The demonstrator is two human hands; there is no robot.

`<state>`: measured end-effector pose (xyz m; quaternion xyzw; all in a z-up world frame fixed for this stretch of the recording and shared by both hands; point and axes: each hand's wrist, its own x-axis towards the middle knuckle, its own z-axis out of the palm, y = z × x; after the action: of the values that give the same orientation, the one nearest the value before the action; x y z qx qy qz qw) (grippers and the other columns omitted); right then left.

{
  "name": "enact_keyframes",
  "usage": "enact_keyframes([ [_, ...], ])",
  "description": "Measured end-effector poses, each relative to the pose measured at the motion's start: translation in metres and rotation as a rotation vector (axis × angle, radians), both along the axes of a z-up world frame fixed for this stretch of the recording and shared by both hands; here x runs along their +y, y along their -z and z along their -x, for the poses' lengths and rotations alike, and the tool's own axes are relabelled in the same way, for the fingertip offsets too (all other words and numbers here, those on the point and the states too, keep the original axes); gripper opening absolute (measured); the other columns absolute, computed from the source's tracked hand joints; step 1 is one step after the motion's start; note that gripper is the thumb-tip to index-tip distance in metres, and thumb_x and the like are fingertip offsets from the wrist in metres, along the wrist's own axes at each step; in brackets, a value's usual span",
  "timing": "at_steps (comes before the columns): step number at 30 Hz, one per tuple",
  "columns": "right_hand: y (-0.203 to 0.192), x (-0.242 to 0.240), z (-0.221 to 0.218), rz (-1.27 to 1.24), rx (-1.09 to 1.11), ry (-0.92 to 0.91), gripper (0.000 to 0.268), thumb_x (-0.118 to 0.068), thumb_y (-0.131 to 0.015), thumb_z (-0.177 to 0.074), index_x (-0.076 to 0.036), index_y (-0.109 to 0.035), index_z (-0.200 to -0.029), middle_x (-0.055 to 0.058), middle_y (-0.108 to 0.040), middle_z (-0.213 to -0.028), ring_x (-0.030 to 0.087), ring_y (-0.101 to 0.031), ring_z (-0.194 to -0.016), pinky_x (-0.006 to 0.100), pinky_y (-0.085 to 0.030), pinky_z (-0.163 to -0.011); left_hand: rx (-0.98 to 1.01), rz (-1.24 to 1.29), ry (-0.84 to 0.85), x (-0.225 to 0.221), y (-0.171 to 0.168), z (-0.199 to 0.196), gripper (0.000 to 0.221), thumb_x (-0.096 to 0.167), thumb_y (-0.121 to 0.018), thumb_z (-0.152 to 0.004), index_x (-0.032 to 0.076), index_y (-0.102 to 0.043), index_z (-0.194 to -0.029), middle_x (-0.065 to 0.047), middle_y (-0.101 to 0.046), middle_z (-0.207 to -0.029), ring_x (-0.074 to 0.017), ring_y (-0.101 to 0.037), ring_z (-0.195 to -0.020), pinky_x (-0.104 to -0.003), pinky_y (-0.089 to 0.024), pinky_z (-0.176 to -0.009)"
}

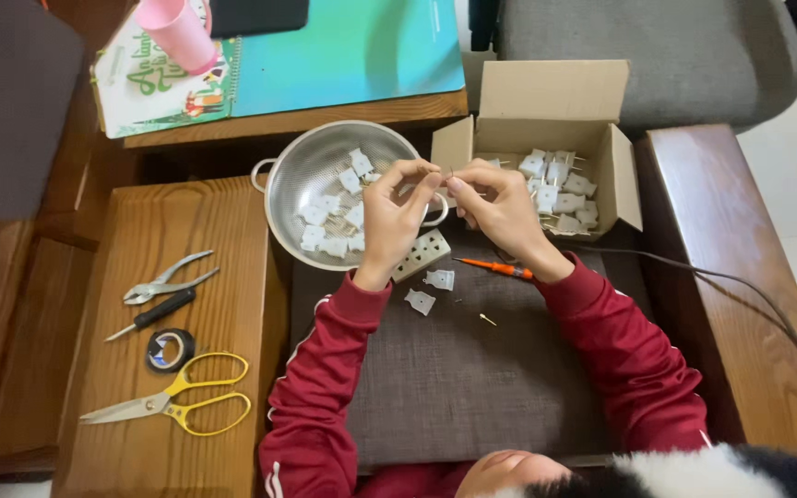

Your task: The person assembles electrical plugs by hand, inserting metal components and wires into plastic housings and securing them with a screwdriver.

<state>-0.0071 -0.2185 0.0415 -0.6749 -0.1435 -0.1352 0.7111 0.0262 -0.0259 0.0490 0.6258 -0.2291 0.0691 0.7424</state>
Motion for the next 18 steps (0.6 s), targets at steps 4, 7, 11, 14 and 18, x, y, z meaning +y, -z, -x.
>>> enact_keyframes([
  [4, 0.001, 0.001, 0.003, 0.014, -0.005, 0.012, 0.018, -0.002, -0.073, -0.119, 0.005, -0.088, -0.128, 0.013, -0.063, -0.082, 0.013, -0.063, -0.051, 0.029, -0.054, -0.048, -0.003, -0.002, -0.005, -0.001, 0.001, 0.003, 0.013, 0.011, -0.085, -0.114, 0.003, -0.085, -0.123, -0.014, -0.087, -0.104, -0.0132, -0.084, -0.087, -0.029, -0.074, -0.081],
  [7, -0.004, 0.004, 0.004, 0.010, -0.016, -0.003, 0.018, -0.003, -0.073, -0.120, 0.005, -0.088, -0.128, 0.012, -0.064, -0.086, 0.013, -0.065, -0.053, 0.029, -0.056, -0.049, -0.029, 0.001, -0.011, 0.002, -0.003, 0.003, 0.014, 0.012, -0.085, -0.114, 0.002, -0.084, -0.123, -0.014, -0.087, -0.103, -0.0142, -0.085, -0.085, -0.031, -0.075, -0.080],
  [11, 0.000, 0.006, 0.009, 0.017, -0.016, 0.004, 0.018, -0.004, -0.074, -0.120, 0.005, -0.088, -0.128, 0.012, -0.063, -0.084, 0.014, -0.065, -0.053, 0.029, -0.056, -0.049, -0.037, 0.031, -0.003, 0.003, 0.000, 0.007, 0.015, 0.013, -0.086, -0.114, 0.001, -0.085, -0.124, -0.017, -0.086, -0.102, -0.0173, -0.086, -0.086, -0.031, -0.075, -0.080],
  [14, -0.005, 0.004, 0.011, 0.026, -0.018, 0.012, 0.018, -0.004, -0.073, -0.120, 0.004, -0.088, -0.127, 0.011, -0.063, -0.082, 0.013, -0.065, -0.054, 0.028, -0.056, -0.050, -0.046, 0.027, 0.014, 0.001, 0.000, 0.006, 0.016, 0.012, -0.085, -0.114, 0.000, -0.084, -0.124, -0.015, -0.085, -0.098, -0.0168, -0.085, -0.085, -0.031, -0.075, -0.078],
  [18, -0.003, 0.004, 0.005, 0.019, -0.009, 0.007, 0.018, -0.004, -0.073, -0.121, 0.005, -0.087, -0.127, 0.011, -0.064, -0.081, 0.013, -0.066, -0.054, 0.027, -0.057, -0.050, -0.017, 0.062, 0.030, -0.002, 0.006, 0.004, 0.017, 0.012, -0.087, -0.113, -0.001, -0.084, -0.124, -0.016, -0.084, -0.099, -0.0160, -0.084, -0.089, -0.031, -0.077, -0.078],
])
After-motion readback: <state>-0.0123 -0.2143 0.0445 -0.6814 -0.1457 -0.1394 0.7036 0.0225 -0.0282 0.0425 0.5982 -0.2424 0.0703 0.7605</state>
